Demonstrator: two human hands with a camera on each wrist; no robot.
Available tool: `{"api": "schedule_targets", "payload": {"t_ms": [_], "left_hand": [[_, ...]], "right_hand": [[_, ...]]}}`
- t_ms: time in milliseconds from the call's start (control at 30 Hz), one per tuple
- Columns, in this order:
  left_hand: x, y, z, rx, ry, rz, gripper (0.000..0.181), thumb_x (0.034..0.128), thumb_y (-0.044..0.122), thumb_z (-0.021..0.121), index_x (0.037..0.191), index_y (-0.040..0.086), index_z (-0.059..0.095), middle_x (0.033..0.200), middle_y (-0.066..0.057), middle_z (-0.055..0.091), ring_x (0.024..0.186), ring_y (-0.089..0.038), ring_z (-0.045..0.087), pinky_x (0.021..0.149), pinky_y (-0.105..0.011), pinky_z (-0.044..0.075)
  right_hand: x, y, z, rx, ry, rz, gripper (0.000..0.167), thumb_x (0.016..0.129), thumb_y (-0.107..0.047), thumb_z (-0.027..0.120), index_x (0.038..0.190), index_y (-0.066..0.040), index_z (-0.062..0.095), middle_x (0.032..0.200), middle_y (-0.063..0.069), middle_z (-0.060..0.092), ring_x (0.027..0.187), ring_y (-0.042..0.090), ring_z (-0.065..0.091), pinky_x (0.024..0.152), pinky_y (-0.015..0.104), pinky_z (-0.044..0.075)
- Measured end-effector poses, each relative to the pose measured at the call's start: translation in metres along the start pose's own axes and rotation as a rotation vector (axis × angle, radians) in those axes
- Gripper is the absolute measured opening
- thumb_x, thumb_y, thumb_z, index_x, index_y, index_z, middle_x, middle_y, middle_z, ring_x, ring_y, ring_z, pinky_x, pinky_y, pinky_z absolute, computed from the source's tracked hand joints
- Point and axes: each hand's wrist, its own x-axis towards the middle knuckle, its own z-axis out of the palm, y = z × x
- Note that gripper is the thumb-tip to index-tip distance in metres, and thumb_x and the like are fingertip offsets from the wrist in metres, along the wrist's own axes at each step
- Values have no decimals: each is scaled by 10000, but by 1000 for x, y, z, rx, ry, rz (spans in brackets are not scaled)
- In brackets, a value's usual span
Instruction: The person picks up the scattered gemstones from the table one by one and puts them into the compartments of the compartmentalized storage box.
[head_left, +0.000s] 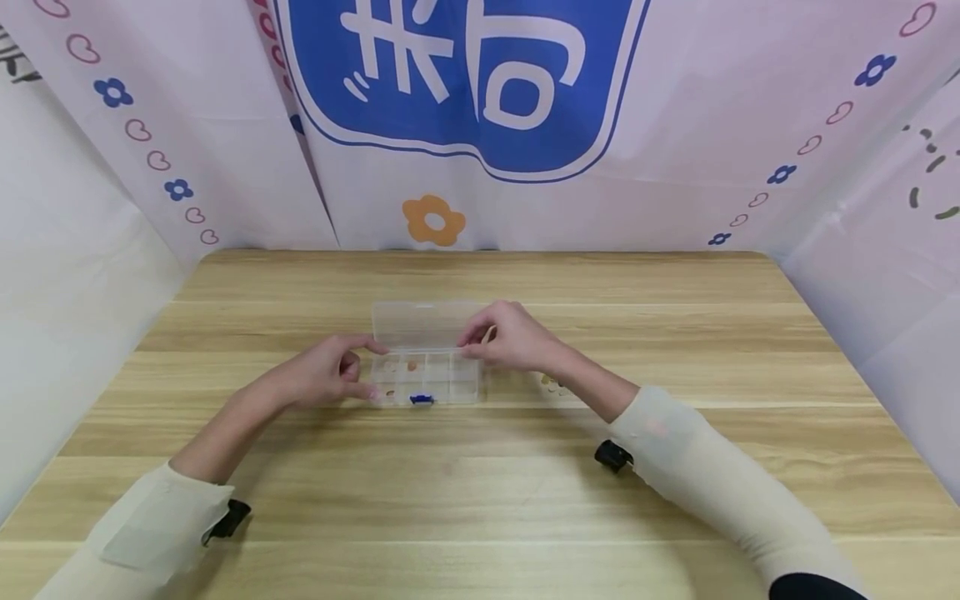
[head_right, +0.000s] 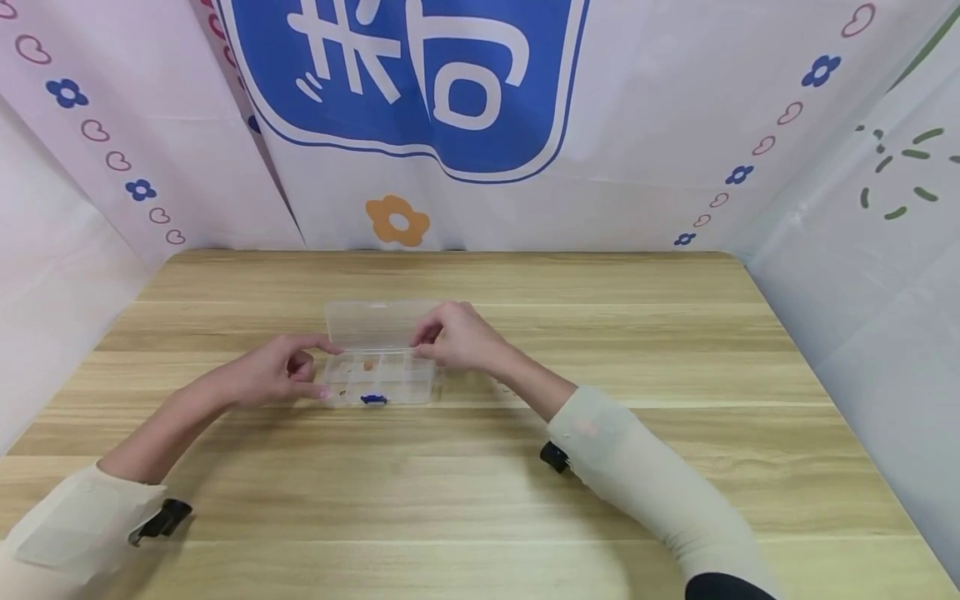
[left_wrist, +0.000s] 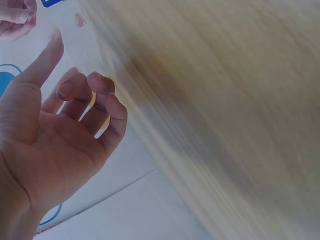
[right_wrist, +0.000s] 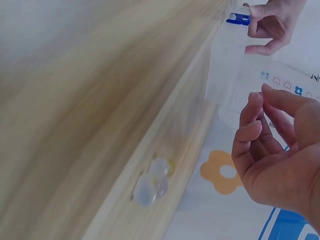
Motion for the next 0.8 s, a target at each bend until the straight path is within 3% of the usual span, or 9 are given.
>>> {"api": "schedule_targets", "payload": {"t_ms": [567,800], "left_hand": [[1,-3,0,30,7,17,583,907,120,815,1374,-108,550,573,60,366,525,-49,323,577,-246,407],[1,-1,0,15,2,11,592,913,125,810,1385,-110,540,578,54,364,527,-54,324,556,-245,386]], "right_hand": [[-37,23,-29,-54,46,46,115,943,-46,736,1020,30,773,925,51,742,813,155,664,781,314,574],[-51,36,-38,-43,44,88,104,945,-36,726,1014,28,770,916,66,731,804,172,672,753,324,580]]}}
